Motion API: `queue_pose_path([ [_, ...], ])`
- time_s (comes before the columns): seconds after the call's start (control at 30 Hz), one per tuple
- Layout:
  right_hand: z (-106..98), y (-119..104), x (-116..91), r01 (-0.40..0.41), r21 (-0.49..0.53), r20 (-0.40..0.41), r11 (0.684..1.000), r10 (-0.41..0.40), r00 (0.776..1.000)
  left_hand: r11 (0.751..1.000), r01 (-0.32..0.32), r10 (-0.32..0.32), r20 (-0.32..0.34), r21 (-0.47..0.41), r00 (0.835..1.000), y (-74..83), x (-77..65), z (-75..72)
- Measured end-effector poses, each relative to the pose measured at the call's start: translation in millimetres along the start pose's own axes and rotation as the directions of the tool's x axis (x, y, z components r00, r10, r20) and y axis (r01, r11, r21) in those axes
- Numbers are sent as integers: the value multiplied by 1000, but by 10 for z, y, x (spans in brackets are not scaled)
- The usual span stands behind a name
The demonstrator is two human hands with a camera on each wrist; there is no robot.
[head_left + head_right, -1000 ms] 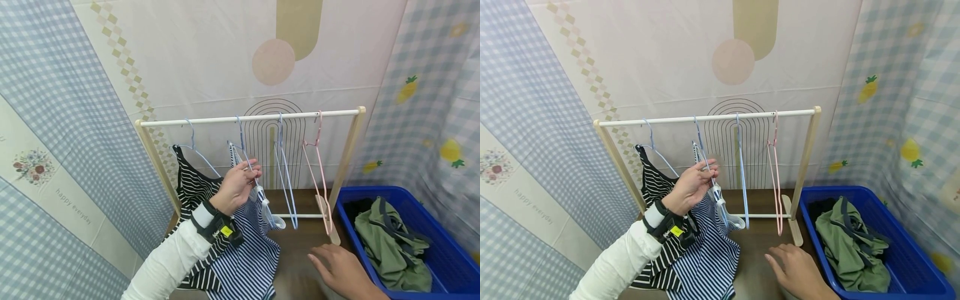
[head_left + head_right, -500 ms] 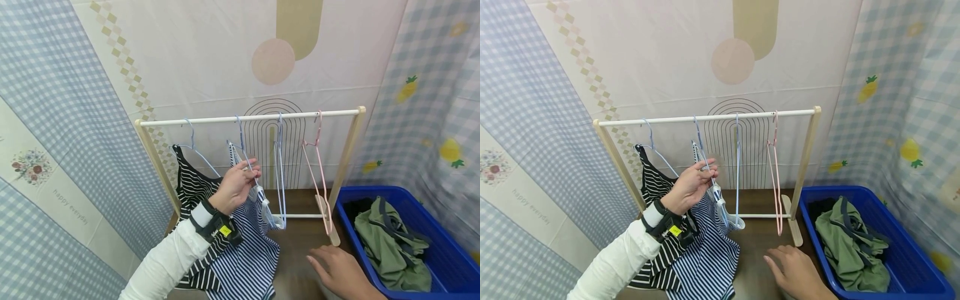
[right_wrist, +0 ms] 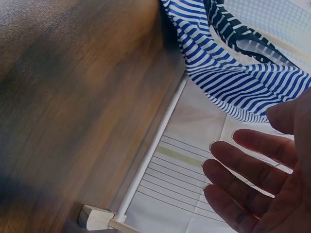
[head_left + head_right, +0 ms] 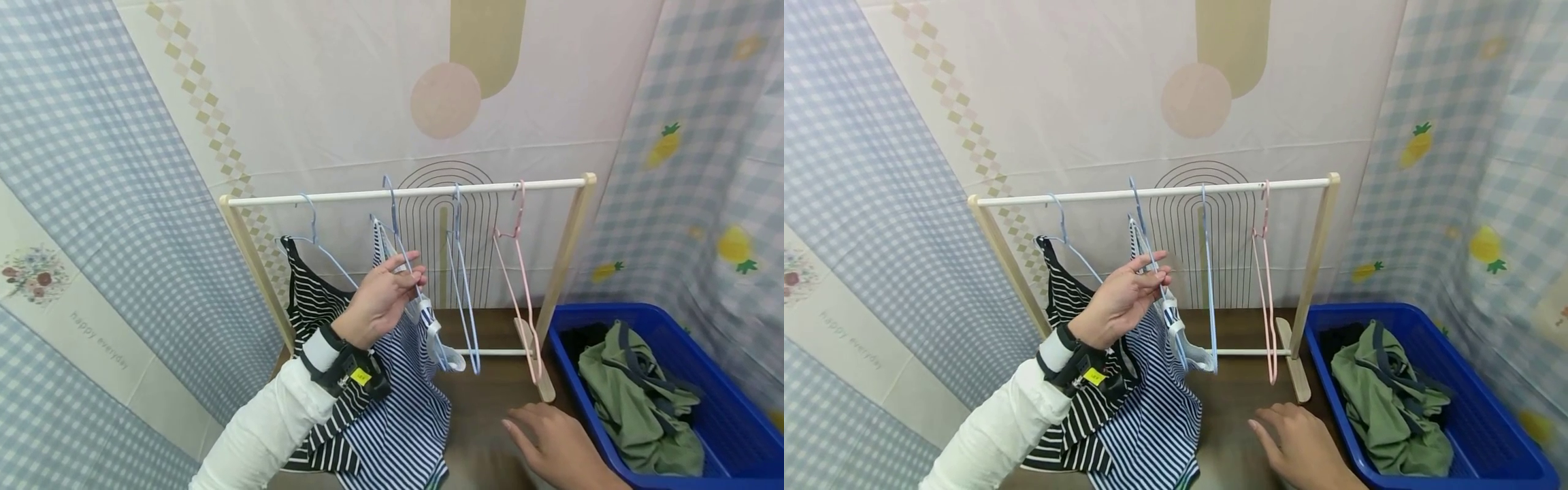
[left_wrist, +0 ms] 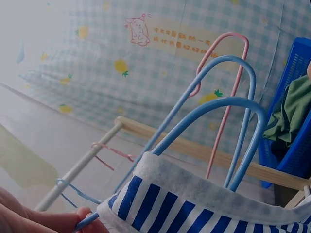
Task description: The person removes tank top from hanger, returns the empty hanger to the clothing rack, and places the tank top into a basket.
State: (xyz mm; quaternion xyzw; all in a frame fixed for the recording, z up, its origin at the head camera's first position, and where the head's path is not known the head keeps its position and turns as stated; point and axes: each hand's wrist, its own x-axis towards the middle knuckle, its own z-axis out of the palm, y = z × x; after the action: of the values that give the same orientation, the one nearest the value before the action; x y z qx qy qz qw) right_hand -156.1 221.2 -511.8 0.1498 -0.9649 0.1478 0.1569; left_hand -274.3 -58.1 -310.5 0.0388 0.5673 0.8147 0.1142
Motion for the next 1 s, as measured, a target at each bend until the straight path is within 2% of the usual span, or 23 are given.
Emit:
queue_pose_path([
  [0.37, -26, 11, -1, -30, 3, 29, 1000, 30, 999, 998, -42, 41, 23, 42, 999, 56, -154, 61],
  [0.63, -60, -4, 16, -85, 7, 115, 996, 84, 990, 994, -54, 50, 41, 100, 998, -13, -285, 41],
  [1.0, -25, -7, 6, -40, 10, 18, 999, 40, 999, 984, -69, 55, 93, 161, 994, -189, -464, -36],
])
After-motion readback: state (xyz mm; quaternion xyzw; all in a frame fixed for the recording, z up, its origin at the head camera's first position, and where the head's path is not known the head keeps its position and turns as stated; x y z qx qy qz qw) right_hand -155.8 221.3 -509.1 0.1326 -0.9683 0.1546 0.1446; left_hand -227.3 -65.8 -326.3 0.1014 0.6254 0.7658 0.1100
